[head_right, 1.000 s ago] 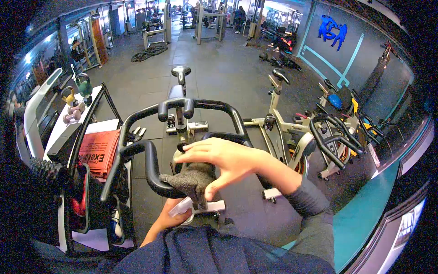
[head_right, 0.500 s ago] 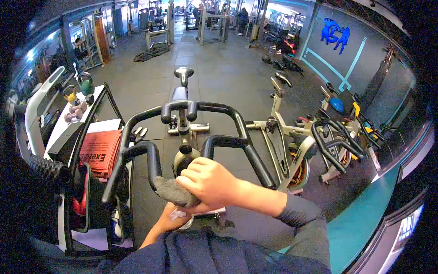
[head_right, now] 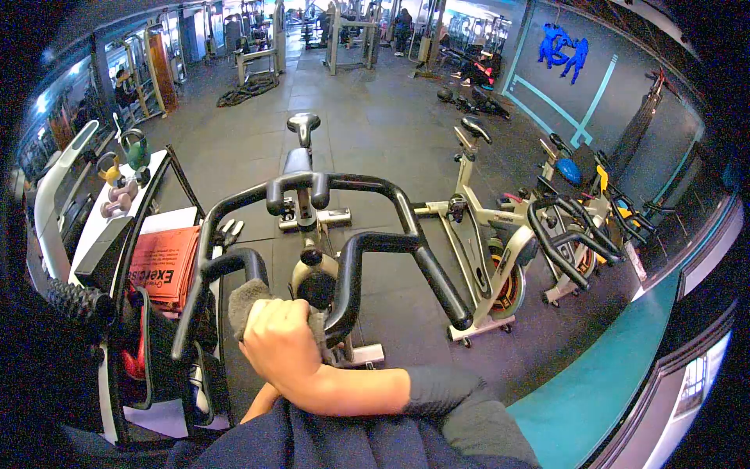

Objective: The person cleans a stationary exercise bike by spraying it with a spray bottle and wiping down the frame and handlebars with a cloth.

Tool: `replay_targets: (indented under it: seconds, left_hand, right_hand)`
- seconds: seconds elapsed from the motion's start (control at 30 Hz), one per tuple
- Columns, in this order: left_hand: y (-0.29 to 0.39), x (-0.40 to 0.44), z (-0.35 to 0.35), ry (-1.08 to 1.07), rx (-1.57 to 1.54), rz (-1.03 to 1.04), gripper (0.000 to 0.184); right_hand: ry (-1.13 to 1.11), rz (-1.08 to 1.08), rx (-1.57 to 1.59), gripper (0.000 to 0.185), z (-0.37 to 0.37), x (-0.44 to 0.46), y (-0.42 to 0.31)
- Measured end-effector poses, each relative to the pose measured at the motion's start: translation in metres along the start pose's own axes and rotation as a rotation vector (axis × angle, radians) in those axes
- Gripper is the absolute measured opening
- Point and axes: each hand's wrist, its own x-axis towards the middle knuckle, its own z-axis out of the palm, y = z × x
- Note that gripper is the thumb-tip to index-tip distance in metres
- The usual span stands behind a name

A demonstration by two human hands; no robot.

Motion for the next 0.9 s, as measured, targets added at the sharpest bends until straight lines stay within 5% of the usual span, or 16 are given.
replay_targets:
  seconds: [0.13, 0.33, 0.57, 0.73, 0.9]
  left_hand:
    - [0.001, 0.001, 0.000, 0.003, 0.013, 0.009, 0.044]
    - [0.007, -0.003, 0.003, 0.008, 0.016, -0.008, 0.043]
    - [-0.007, -0.024, -0.002, 0.041, 0.083, -0.054, 0.043]
    - [-0.010, -0.027, -0.017, 0.081, 0.189, -0.015, 0.043]
    - [-0.019, -0.029, -0.025, 0.038, 0.271, 0.003, 0.042]
  right_hand:
    - [-0.099, 0.050, -0.130, 0.049, 0.003, 0.008, -0.007]
    - [-0.049, -0.011, 0.076, 0.052, -0.005, -0.004, 0.013]
    - [-0.036, -0.366, 0.494, 0.069, -0.009, -0.016, 0.067]
    - [0.167, -0.667, 0.701, 0.070, 0.017, -0.010, 0.106]
    - [0.123, -0.697, 0.743, 0.067, 0.022, -0.005, 0.110]
